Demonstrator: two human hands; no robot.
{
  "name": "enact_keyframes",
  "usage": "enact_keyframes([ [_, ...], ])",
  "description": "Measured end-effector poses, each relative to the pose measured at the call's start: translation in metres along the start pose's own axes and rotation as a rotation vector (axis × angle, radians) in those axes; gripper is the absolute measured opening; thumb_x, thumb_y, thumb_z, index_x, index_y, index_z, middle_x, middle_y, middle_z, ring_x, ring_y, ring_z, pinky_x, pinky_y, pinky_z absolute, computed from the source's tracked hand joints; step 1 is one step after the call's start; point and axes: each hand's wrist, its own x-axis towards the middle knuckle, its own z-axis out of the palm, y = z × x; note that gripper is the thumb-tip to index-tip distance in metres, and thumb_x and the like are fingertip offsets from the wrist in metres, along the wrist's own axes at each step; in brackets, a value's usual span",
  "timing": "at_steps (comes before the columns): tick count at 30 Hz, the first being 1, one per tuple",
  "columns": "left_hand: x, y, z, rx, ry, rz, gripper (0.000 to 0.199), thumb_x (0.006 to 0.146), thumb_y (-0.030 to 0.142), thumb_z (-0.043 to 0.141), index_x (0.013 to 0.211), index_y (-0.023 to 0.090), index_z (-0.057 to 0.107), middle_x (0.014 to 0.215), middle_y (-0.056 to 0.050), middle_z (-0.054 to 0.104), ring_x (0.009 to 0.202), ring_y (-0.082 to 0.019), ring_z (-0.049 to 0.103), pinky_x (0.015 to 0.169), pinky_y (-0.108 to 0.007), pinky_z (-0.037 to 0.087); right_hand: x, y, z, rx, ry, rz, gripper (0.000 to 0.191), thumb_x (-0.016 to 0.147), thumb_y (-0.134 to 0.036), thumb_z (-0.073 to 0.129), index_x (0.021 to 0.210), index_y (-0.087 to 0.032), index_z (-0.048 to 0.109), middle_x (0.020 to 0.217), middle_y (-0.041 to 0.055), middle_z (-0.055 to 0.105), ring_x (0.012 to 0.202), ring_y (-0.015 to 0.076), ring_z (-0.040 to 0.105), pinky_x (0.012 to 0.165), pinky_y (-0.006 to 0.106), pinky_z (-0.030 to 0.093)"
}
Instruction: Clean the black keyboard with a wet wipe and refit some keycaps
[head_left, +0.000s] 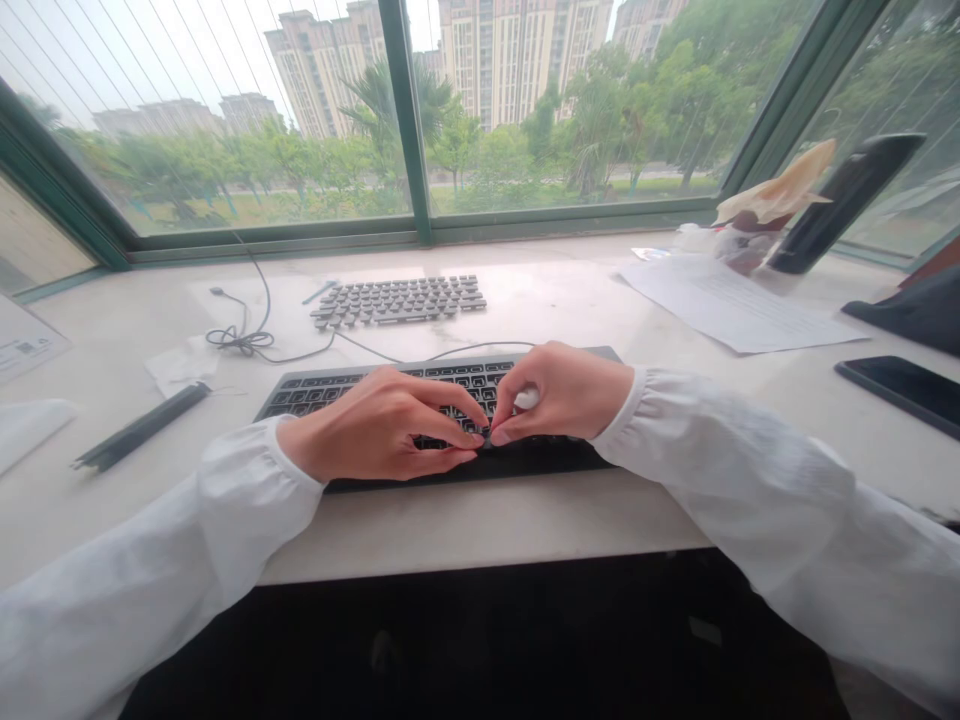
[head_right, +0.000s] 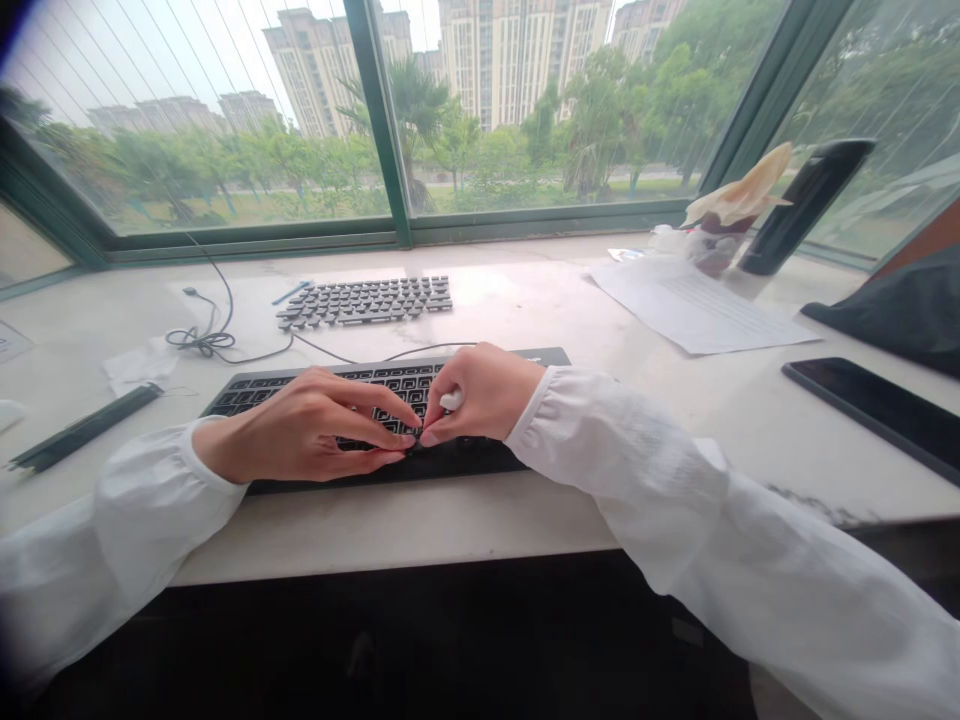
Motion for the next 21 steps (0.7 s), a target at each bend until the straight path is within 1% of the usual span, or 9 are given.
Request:
enact_keyframes([
  [2,-0.0001,0.001,0.0005,0.005,0.005,0.004,0.014,0.086,0.027,0.063,0.093,0.024,0.075,0.106,-0.004,0.073,0.07,-0.01,0.068,0.061,-0.019,0.051,0.0003,-0.0006,-0.0001,0.042,-0.022,0.044,0.022,0.067,-0.04,0.076,0.076,-0.019,0.077,0.071,-0.0006,0.07,0.069,0.0122,0.059,0.067,0.023,0.042],
  [4,0.0002,0.0022,0.0007,-0.011,-0.002,0.004,0.015,0.087,0.026,0.062,0.094,0.023,0.075,0.102,-0.003,0.074,0.072,-0.011,0.068,0.063,-0.019,0.052,0.0004,-0.0019,-0.0005,0.05,-0.039,0.085,0.023,0.067,-0.04,0.076,0.075,-0.019,0.076,0.07,-0.0007,0.07,0.07,0.0129,0.06,0.069,0.024,0.043],
  [7,0.0011,0.0038,0.0002,-0.05,-0.006,-0.011,0.016,0.087,0.025,0.062,0.095,0.023,0.075,0.1,-0.003,0.074,0.074,-0.011,0.069,0.065,-0.018,0.053,0.0001,-0.0045,-0.0008,0.042,-0.057,0.143,0.023,0.067,-0.04,0.075,0.075,-0.018,0.075,0.063,-0.0016,0.067,0.064,0.012,0.058,0.064,0.024,0.042],
  [10,0.0019,0.004,-0.0006,-0.095,-0.011,-0.024,0.017,0.087,0.025,0.061,0.096,0.023,0.075,0.1,-0.003,0.074,0.078,-0.012,0.07,0.068,-0.019,0.054,-0.0002,-0.0067,-0.0007,0.055,-0.071,0.173,0.024,0.067,-0.041,0.075,0.076,-0.018,0.075,0.061,-0.002,0.066,0.059,0.0111,0.057,0.059,0.023,0.041],
  [15,0.003,0.0023,-0.0011,-0.182,-0.01,-0.037,0.017,0.088,0.024,0.061,0.097,0.023,0.075,0.099,-0.005,0.074,0.072,-0.012,0.069,0.061,-0.019,0.053,-0.0003,-0.0091,-0.0006,0.029,-0.079,0.228,0.026,0.067,-0.042,0.075,0.078,-0.018,0.075,0.06,-0.0013,0.065,0.057,0.012,0.057,0.054,0.023,0.04],
  [17,0.0036,0.0028,-0.0014,-0.184,-0.015,-0.033,0.017,0.089,0.024,0.06,0.097,0.022,0.075,0.099,-0.006,0.074,0.074,-0.012,0.069,0.064,-0.019,0.054,0.0,-0.0093,-0.0007,0.016,-0.082,0.231,0.026,0.067,-0.042,0.075,0.078,-0.018,0.075,0.06,-0.0011,0.065,0.058,0.0124,0.057,0.055,0.023,0.04],
  [21,0.0044,0.0059,-0.0017,-0.152,-0.04,-0.011,0.018,0.09,0.022,0.057,0.096,0.02,0.073,0.098,-0.007,0.073,0.079,-0.014,0.069,0.07,-0.021,0.054,0.0016,-0.0077,0.0001,0.002,-0.077,0.171,0.025,0.068,-0.043,0.073,0.076,-0.019,0.075,0.067,-0.0001,0.068,0.067,0.0135,0.059,0.062,0.024,0.042],
])
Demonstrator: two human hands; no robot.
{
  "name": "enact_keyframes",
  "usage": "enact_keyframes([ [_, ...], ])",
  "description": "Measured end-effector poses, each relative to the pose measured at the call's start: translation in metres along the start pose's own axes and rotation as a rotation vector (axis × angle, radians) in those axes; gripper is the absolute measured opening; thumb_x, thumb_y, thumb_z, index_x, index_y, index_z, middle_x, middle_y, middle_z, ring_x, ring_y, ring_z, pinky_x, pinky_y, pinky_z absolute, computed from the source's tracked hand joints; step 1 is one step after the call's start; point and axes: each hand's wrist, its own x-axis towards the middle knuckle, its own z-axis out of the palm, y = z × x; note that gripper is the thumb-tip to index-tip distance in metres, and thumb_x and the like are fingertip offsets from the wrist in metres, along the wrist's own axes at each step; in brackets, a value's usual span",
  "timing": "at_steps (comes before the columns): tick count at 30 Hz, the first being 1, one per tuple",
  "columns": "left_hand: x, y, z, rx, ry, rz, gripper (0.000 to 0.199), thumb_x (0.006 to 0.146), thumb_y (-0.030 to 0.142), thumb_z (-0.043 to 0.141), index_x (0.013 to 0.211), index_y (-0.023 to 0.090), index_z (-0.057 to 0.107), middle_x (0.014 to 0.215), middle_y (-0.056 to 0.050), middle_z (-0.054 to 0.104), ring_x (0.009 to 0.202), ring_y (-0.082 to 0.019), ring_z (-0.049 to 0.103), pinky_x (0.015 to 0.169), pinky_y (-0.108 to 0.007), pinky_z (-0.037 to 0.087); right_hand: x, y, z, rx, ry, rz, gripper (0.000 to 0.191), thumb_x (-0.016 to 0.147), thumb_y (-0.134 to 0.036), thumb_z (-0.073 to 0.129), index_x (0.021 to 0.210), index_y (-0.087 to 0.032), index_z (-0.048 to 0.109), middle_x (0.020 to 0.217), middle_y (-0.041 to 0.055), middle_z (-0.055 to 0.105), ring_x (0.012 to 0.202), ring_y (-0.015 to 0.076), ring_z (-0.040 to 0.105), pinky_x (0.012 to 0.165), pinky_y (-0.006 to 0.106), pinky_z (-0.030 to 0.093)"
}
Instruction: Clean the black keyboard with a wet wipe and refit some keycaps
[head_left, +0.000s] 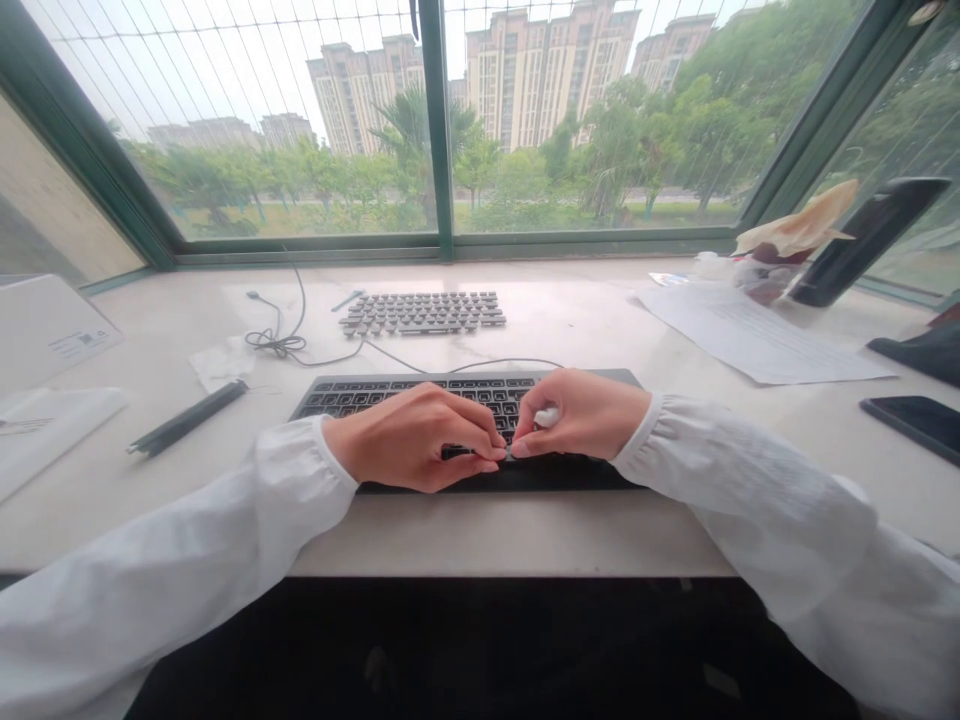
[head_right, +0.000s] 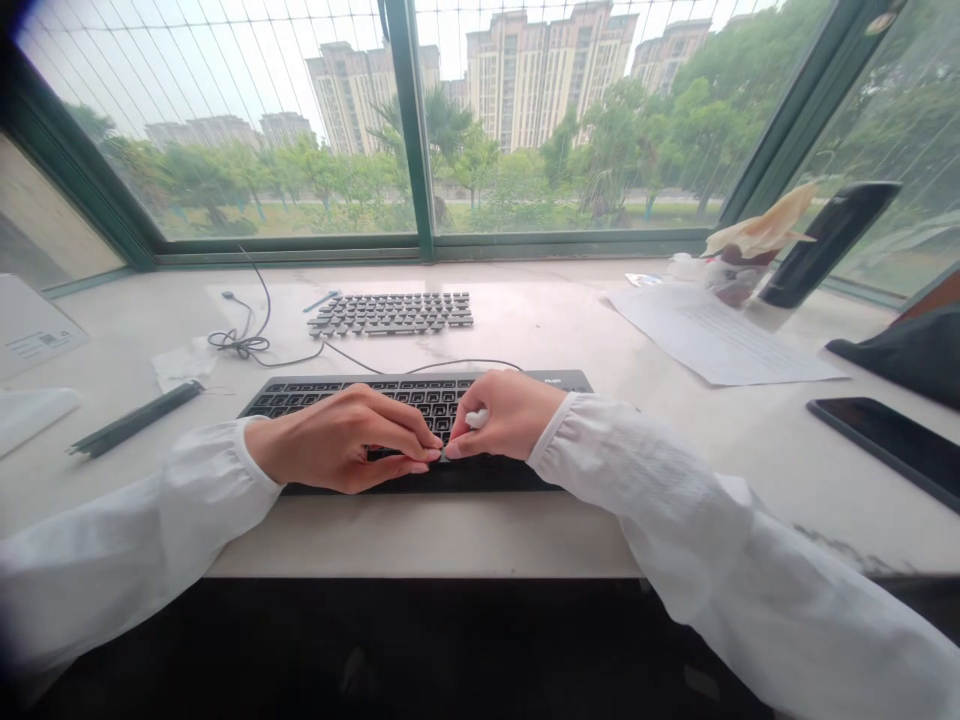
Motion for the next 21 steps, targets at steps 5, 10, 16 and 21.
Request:
enact_keyframes([
  [5,-0.0014,0.0019,0.0019,0.068,-0.022,0.024,0.019,0.092,0.022,0.054,0.096,0.019,0.071,0.098,-0.007,0.073,0.081,-0.015,0.069,0.069,-0.024,0.053,0.0012,0.0027,0.0025,-0.017,0.02,-0.021,0.025,0.069,-0.043,0.073,0.075,-0.018,0.074,0.066,-0.0014,0.068,0.064,0.0122,0.058,0.061,0.023,0.041],
  [10,-0.0029,0.0041,0.0042,0.109,-0.005,0.042,0.019,0.092,0.021,0.053,0.097,0.019,0.071,0.097,-0.007,0.073,0.08,-0.016,0.07,0.07,-0.026,0.055,-0.0009,0.0042,0.0049,-0.026,0.035,-0.034,0.025,0.068,-0.043,0.072,0.076,-0.019,0.074,0.071,-0.0003,0.07,0.068,0.0132,0.06,0.059,0.023,0.041],
  [16,-0.0031,0.0043,0.0059,0.079,0.029,0.034,0.018,0.091,0.02,0.054,0.095,0.018,0.072,0.097,-0.007,0.074,0.081,-0.016,0.071,0.072,-0.024,0.056,0.0003,0.0046,0.0056,-0.027,0.035,-0.036,0.026,0.068,-0.043,0.072,0.076,-0.018,0.074,0.07,0.0001,0.069,0.066,0.0126,0.057,0.058,0.023,0.04],
  [21,-0.0013,-0.0004,0.0062,-0.053,0.069,0.016,0.016,0.088,0.021,0.058,0.091,0.019,0.074,0.092,-0.008,0.074,0.079,-0.015,0.071,0.071,-0.022,0.057,0.0046,0.0058,0.0026,0.053,-0.049,-0.02,0.031,0.067,-0.045,0.073,0.076,-0.015,0.072,0.064,-0.0004,0.065,0.06,0.0109,0.054,0.055,0.022,0.04],
])
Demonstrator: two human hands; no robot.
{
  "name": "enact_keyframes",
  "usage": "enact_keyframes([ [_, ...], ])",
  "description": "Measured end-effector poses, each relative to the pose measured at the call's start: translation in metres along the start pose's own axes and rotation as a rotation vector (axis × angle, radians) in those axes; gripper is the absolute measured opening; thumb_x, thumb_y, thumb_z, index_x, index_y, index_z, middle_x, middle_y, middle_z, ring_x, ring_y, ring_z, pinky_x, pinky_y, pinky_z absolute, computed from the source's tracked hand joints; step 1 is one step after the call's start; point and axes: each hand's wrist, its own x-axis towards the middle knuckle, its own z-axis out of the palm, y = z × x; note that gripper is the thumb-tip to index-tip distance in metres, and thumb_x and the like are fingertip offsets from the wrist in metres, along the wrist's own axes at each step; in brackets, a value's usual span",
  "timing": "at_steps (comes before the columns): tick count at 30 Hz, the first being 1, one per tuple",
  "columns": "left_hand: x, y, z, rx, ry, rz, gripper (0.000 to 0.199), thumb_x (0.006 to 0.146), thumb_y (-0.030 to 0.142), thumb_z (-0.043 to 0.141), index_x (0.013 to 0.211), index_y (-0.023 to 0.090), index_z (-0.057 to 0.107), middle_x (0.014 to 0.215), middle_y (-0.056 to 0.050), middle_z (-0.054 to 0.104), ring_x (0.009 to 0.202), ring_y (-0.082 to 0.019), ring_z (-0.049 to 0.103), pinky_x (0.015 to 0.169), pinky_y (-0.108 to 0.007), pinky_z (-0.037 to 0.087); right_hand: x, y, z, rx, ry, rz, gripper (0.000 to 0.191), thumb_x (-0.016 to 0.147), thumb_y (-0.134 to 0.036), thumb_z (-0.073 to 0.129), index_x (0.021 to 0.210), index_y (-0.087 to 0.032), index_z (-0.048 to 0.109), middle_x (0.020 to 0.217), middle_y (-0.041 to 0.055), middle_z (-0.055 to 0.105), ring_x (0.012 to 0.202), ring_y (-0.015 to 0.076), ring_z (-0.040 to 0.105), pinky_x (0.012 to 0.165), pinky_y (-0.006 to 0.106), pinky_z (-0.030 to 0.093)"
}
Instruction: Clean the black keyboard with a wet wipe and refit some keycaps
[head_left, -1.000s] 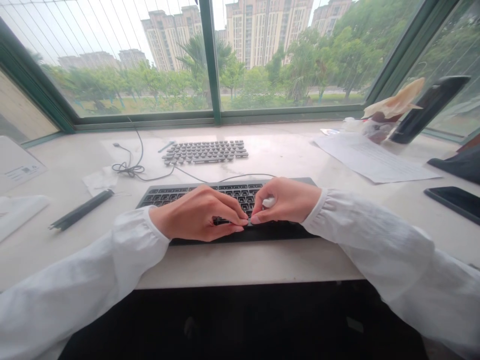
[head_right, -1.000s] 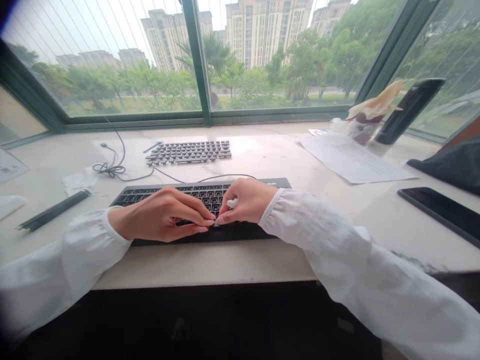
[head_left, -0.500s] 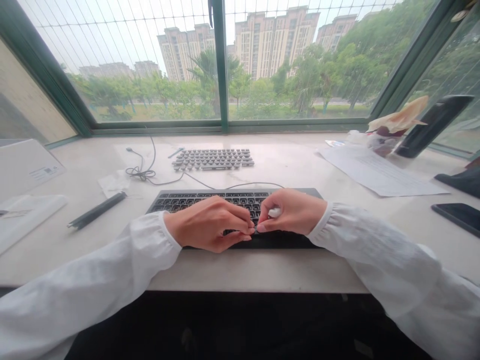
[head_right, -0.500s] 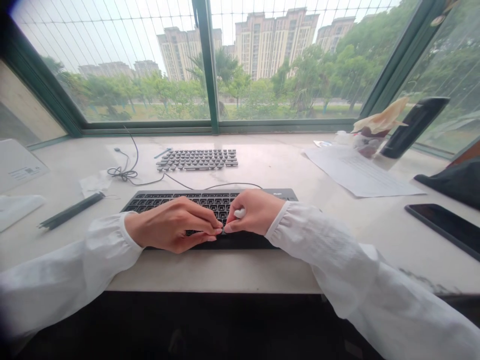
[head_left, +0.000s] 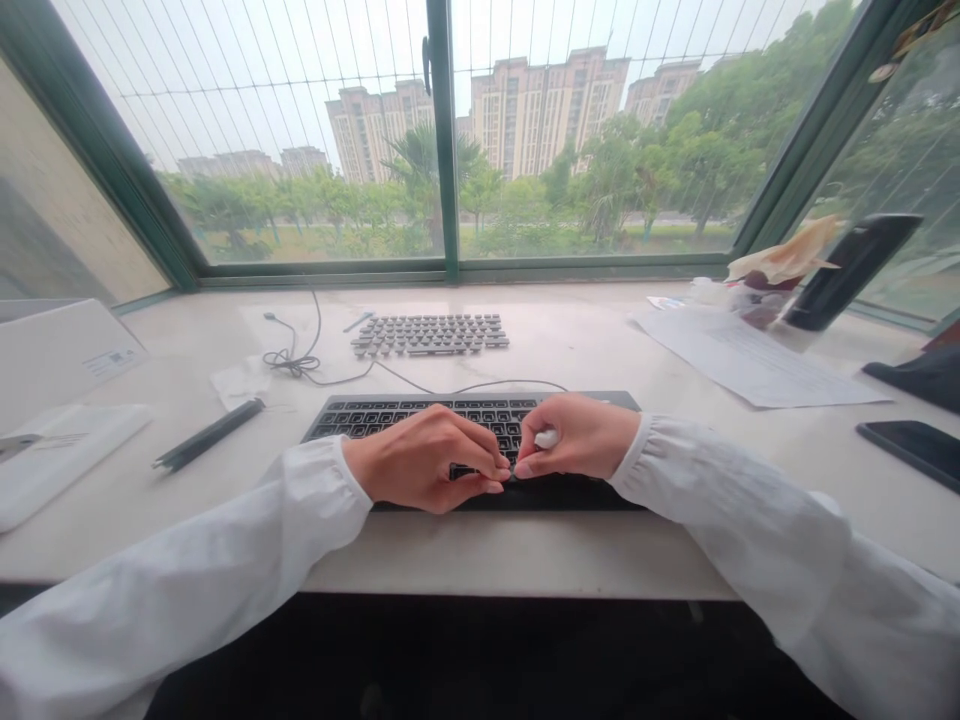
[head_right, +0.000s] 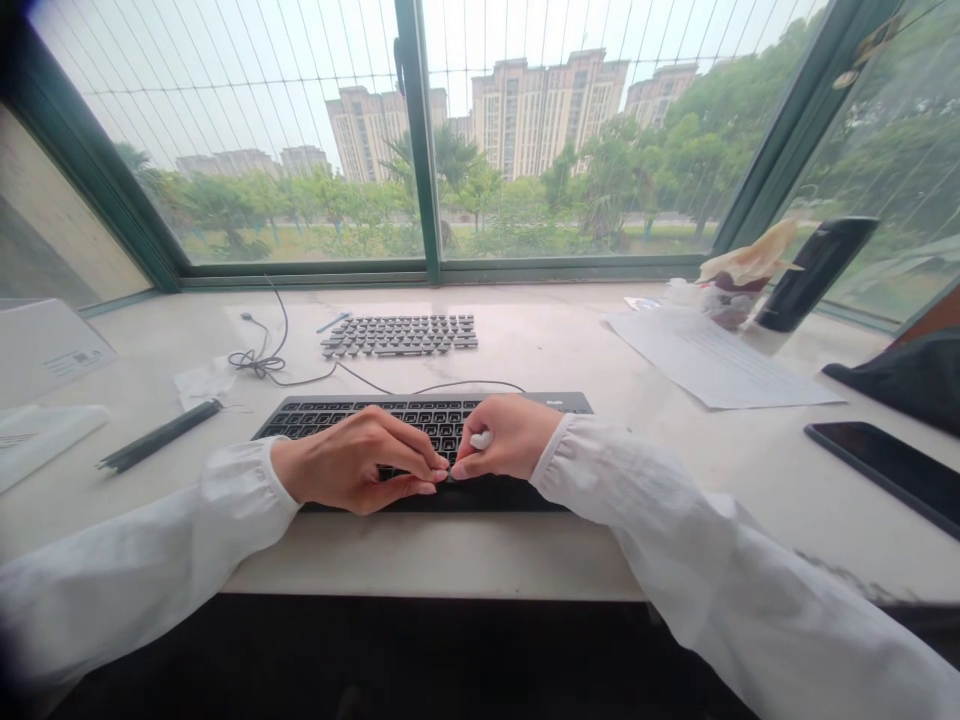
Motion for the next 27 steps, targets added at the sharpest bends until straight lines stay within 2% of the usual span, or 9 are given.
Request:
enact_keyframes([
  [6,0.002,-0.002,-0.001,-0.03,-0.003,-0.013,0.014,0.087,0.022,0.06,0.089,0.019,0.073,0.091,-0.008,0.074,0.081,-0.015,0.071,0.073,-0.022,0.056,0.003,0.0,-0.003,0.025,-0.044,0.045,0.035,0.065,-0.047,0.074,0.08,-0.014,0.072,0.059,-0.0009,0.062,0.057,0.0116,0.055,0.052,0.022,0.04],
  [11,-0.002,0.001,0.005,0.058,0.038,0.017,0.015,0.088,0.021,0.058,0.09,0.019,0.072,0.091,-0.007,0.073,0.078,-0.014,0.07,0.072,-0.022,0.056,-0.001,0.004,0.001,-0.093,0.094,-0.136,0.028,0.068,-0.043,0.074,0.076,-0.017,0.076,0.07,0.0012,0.07,0.065,0.0118,0.058,0.059,0.022,0.04],
  [14,-0.004,0.003,0.009,0.186,0.073,0.033,0.015,0.087,0.021,0.057,0.09,0.019,0.071,0.09,-0.006,0.073,0.073,-0.013,0.069,0.067,-0.021,0.055,-0.006,0.004,0.003,-0.195,0.17,-0.208,0.022,0.07,-0.042,0.075,0.077,-0.022,0.078,0.069,-0.0004,0.07,0.061,0.0104,0.056,0.058,0.022,0.038],
  [16,-0.005,0.003,0.01,0.226,0.081,0.009,0.014,0.087,0.022,0.058,0.089,0.019,0.071,0.089,-0.005,0.072,0.07,-0.012,0.068,0.063,-0.021,0.054,-0.01,0.002,0.003,-0.269,0.201,-0.211,0.021,0.069,-0.043,0.077,0.08,-0.025,0.078,0.066,-0.002,0.068,0.059,0.01,0.054,0.057,0.022,0.036],
  [20,-0.002,0.004,0.01,0.144,0.095,-0.095,0.012,0.086,0.026,0.06,0.088,0.019,0.071,0.086,-0.003,0.072,0.066,-0.01,0.065,0.058,-0.018,0.05,-0.015,-0.001,0.002,-0.384,0.225,-0.194,0.021,0.068,-0.044,0.079,0.084,-0.031,0.078,0.064,-0.0033,0.065,0.058,0.0101,0.054,0.057,0.022,0.034],
  [24,0.001,0.008,0.008,0.089,0.12,-0.191,0.012,0.085,0.028,0.064,0.091,0.02,0.07,0.078,0.001,0.071,0.063,-0.008,0.063,0.058,-0.018,0.047,-0.016,0.0,0.001,-0.402,0.199,-0.197,0.022,0.068,-0.042,0.079,0.087,-0.031,0.077,0.068,-0.0031,0.065,0.06,0.0101,0.054,0.058,0.022,0.034],
  [27,0.002,0.01,0.009,0.095,0.114,-0.202,0.015,0.083,0.029,0.067,0.095,0.02,0.071,0.078,0.002,0.07,0.062,-0.009,0.062,0.059,-0.019,0.047,-0.015,0.003,0.0,-0.382,0.179,-0.195,0.025,0.068,-0.042,0.079,0.09,-0.03,0.077,0.071,-0.0027,0.065,0.06,0.0099,0.054,0.059,0.022,0.035],
])
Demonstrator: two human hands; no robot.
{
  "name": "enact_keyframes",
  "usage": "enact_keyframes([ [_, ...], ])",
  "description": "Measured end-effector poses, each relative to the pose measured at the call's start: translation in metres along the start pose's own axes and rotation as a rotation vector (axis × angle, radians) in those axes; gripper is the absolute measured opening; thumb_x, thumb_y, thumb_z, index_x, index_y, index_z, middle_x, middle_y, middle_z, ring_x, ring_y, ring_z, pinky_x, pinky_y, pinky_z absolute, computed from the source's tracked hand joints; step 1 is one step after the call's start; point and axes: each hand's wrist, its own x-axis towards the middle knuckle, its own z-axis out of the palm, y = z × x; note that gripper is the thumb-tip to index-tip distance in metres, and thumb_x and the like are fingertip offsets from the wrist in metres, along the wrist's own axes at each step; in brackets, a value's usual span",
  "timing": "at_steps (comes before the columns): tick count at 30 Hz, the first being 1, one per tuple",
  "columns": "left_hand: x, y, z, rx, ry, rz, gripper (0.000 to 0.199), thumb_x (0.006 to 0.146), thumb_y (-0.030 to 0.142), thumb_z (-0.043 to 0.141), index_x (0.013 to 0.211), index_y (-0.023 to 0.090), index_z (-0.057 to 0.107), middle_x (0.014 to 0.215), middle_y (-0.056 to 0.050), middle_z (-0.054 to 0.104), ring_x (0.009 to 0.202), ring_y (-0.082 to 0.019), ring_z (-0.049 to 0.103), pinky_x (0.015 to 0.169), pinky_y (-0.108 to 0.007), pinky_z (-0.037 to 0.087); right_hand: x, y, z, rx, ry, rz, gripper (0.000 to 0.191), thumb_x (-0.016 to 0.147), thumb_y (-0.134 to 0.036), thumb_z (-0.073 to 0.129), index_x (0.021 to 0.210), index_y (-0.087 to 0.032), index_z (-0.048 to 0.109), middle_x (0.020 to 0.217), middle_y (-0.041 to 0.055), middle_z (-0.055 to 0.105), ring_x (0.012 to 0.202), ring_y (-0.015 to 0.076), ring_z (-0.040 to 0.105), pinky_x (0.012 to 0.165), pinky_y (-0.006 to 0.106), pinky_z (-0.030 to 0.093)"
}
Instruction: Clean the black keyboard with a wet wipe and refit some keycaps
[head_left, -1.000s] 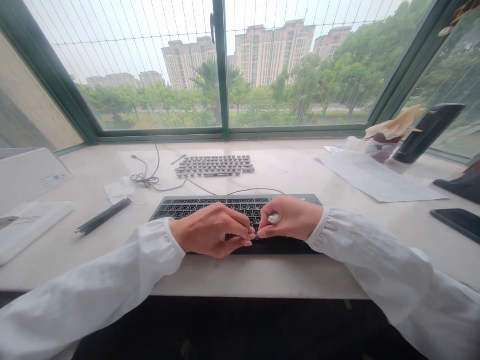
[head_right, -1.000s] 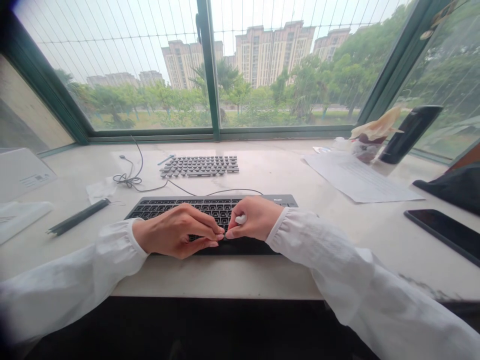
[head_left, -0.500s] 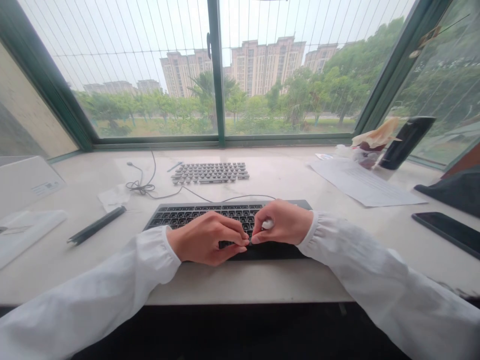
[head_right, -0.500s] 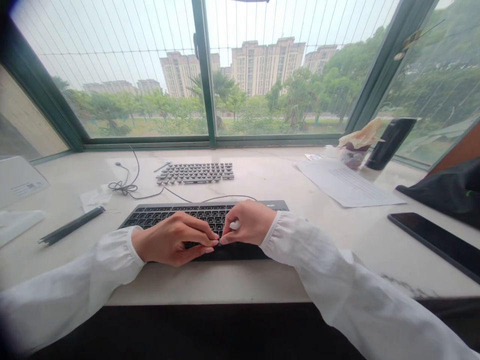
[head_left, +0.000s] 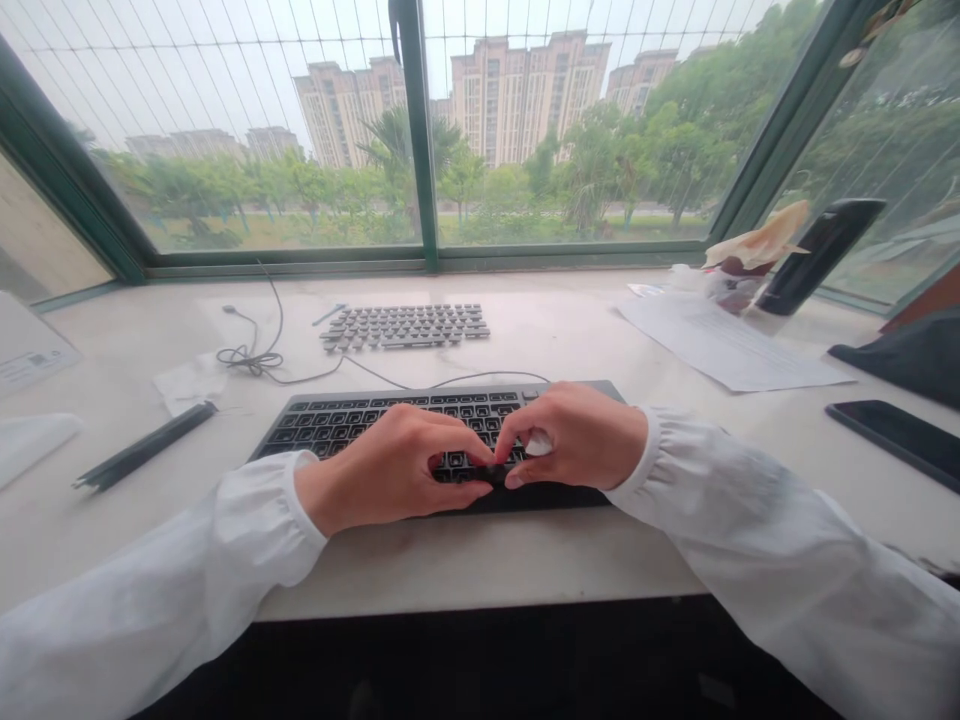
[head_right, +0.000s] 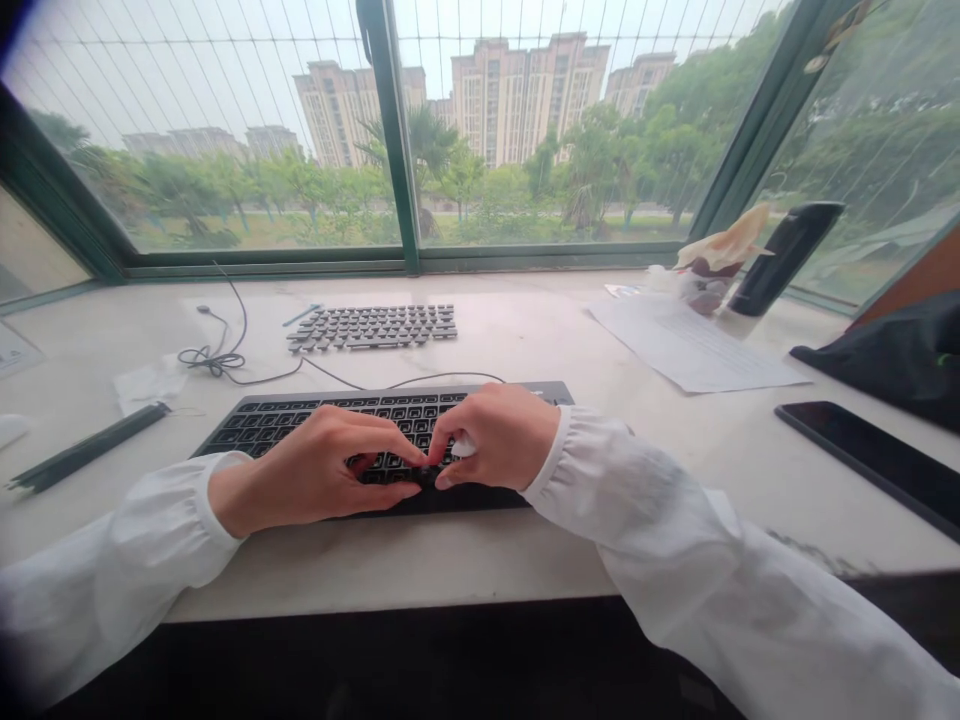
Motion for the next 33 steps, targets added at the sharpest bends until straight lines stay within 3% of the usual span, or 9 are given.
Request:
enact_keyframes([
  [5,-0.001,-0.002,0.003,0.018,0.02,0.01,0.02,0.086,0.033,0.065,0.101,0.022,0.073,0.078,0.0,0.068,0.056,-0.007,0.056,0.056,-0.02,0.045,0.003,0.004,-0.002,0.035,-0.047,0.022,0.034,0.064,-0.045,0.081,0.093,-0.028,0.077,0.073,-0.0019,0.065,0.062,0.0104,0.054,0.059,0.021,0.036],
  [9,0.0,-0.006,0.003,-0.026,-0.042,0.022,0.022,0.088,0.03,0.062,0.105,0.022,0.074,0.079,-0.002,0.067,0.053,-0.005,0.051,0.053,-0.018,0.043,0.004,0.006,-0.003,0.074,-0.072,0.013,0.035,0.064,-0.045,0.081,0.093,-0.027,0.077,0.072,-0.0018,0.064,0.062,0.01,0.052,0.057,0.021,0.034],
  [21,0.003,-0.015,0.001,-0.139,-0.11,0.034,0.02,0.087,0.025,0.064,0.104,0.022,0.075,0.083,-0.003,0.068,0.062,-0.006,0.06,0.057,-0.016,0.045,0.007,0.01,-0.001,0.192,-0.093,-0.015,0.031,0.066,-0.043,0.079,0.09,-0.024,0.077,0.07,-0.0023,0.064,0.064,0.0097,0.053,0.058,0.02,0.037],
  [25,0.003,-0.015,0.0,-0.137,-0.098,0.04,0.019,0.087,0.026,0.065,0.102,0.023,0.075,0.081,-0.002,0.069,0.06,-0.006,0.059,0.057,-0.016,0.045,0.007,0.007,-0.002,0.338,-0.137,0.082,0.03,0.076,-0.047,0.069,0.086,-0.02,0.076,0.057,-0.0026,0.061,0.054,0.0095,0.054,0.056,0.021,0.04],
  [33,0.002,-0.014,0.002,-0.157,-0.07,-0.025,0.015,0.084,0.031,0.068,0.093,0.022,0.076,0.074,0.0,0.07,0.056,-0.006,0.057,0.052,-0.016,0.044,0.012,0.007,0.002,0.425,-0.171,0.242,0.032,0.065,-0.048,0.075,0.08,-0.02,0.077,0.056,-0.0022,0.061,0.055,0.0112,0.056,0.052,0.022,0.041],
])
